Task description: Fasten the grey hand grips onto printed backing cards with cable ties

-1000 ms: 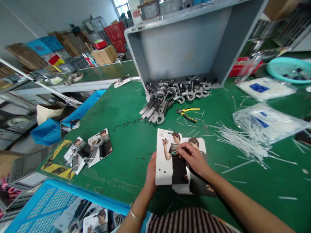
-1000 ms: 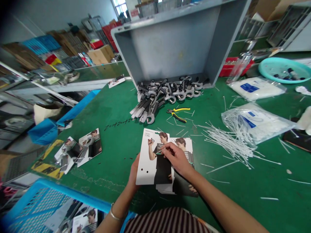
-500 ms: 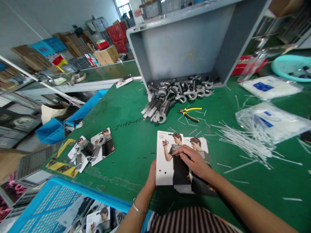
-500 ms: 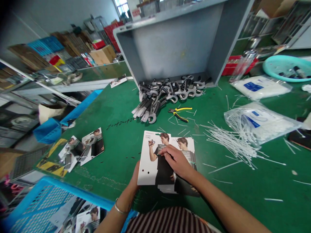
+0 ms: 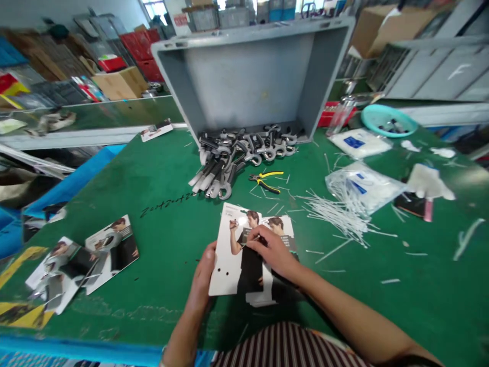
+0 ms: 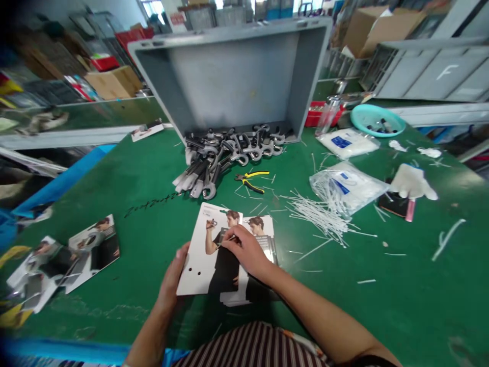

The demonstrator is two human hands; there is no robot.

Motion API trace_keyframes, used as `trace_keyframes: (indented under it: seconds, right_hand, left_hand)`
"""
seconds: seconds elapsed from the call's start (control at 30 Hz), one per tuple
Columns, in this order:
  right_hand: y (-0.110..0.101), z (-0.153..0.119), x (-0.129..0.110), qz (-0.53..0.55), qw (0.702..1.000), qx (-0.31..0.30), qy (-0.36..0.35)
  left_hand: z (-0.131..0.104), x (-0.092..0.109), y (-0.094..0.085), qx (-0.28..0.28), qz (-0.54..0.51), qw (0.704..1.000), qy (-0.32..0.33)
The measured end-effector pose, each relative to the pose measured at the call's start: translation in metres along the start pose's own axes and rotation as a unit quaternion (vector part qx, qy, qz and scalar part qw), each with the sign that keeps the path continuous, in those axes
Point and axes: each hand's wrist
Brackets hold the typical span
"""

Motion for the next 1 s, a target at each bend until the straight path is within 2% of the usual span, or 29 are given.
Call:
trace_keyframes:
  seconds: [0.1, 0.23, 0.3, 0.37, 0.43, 0.53, 0.63, 0.73, 0.8, 0.83, 0.93, 1.0]
  right_hand:
    - [-0.001, -0.001, 0.005, 0.1, 0.993, 0.032, 0.063]
    - [-0.013, -0.013, -0.003, 0.117, 0.991, 0.034, 0.063]
    - [-0.037, -0.029, -0.01, 0.069, 0.996, 0.041, 0.048]
    - [-0.076, -0.053, -0.018, -0.045, 0.997, 0.063, 0.016]
    - [-0.121, -0.08, -0.024, -0.22, 0.974, 0.058, -0.01]
    - [-0.17, -0.112, -0.028, -0.412, 0.91, 0.019, 0.026]
    - [-0.184, -0.118, -0.027, -0.523, 0.849, -0.03, 0.063]
    - [-0.179, -0.105, -0.023, -0.559, 0.824, -0.076, 0.045]
    - [-0.177, -0.096, -0.021, -0.546, 0.834, -0.073, 0.026]
    - [-0.177, -0.093, -0.021, -0.525, 0.848, -0.062, 0.024]
    - [-0.179, -0.085, -0.025, -0.396, 0.916, -0.023, 0.059]
    - [-0.176, -0.081, -0.033, -0.272, 0.958, -0.011, 0.09]
  left_hand:
    - [-0.006, 0.013, -0.004, -0.019, 0.003, 0.998, -0.058]
    - [-0.003, 0.017, 0.004, -0.089, -0.008, 0.99, -0.105]
    - [0.002, 0.014, 0.008, -0.097, -0.018, 0.99, -0.097]
    - [0.007, 0.01, 0.007, -0.097, -0.004, 0.992, -0.084]
    - [0.011, 0.006, 0.004, -0.123, 0.046, 0.989, -0.075]
    - [0.018, 0.006, 0.002, -0.181, 0.118, 0.974, -0.062]
    - [0.023, 0.012, 0.008, -0.191, 0.131, 0.972, -0.039]
    - [0.021, 0.018, 0.014, -0.163, 0.084, 0.983, -0.014]
    - [0.016, 0.02, 0.012, -0.129, 0.03, 0.991, -0.012]
    - [0.013, 0.02, 0.009, -0.107, 0.005, 0.994, -0.015]
    - [0.003, 0.022, -0.009, -0.049, -0.02, 0.998, -0.026]
    - [-0.001, 0.027, -0.024, -0.04, 0.003, 0.999, -0.024]
Point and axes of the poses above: each hand's wrist, its own z-axis towards the middle knuckle, its own y-axis out of the palm, x = y × z, and after that the axes turned 15 degrees about z, right-handed
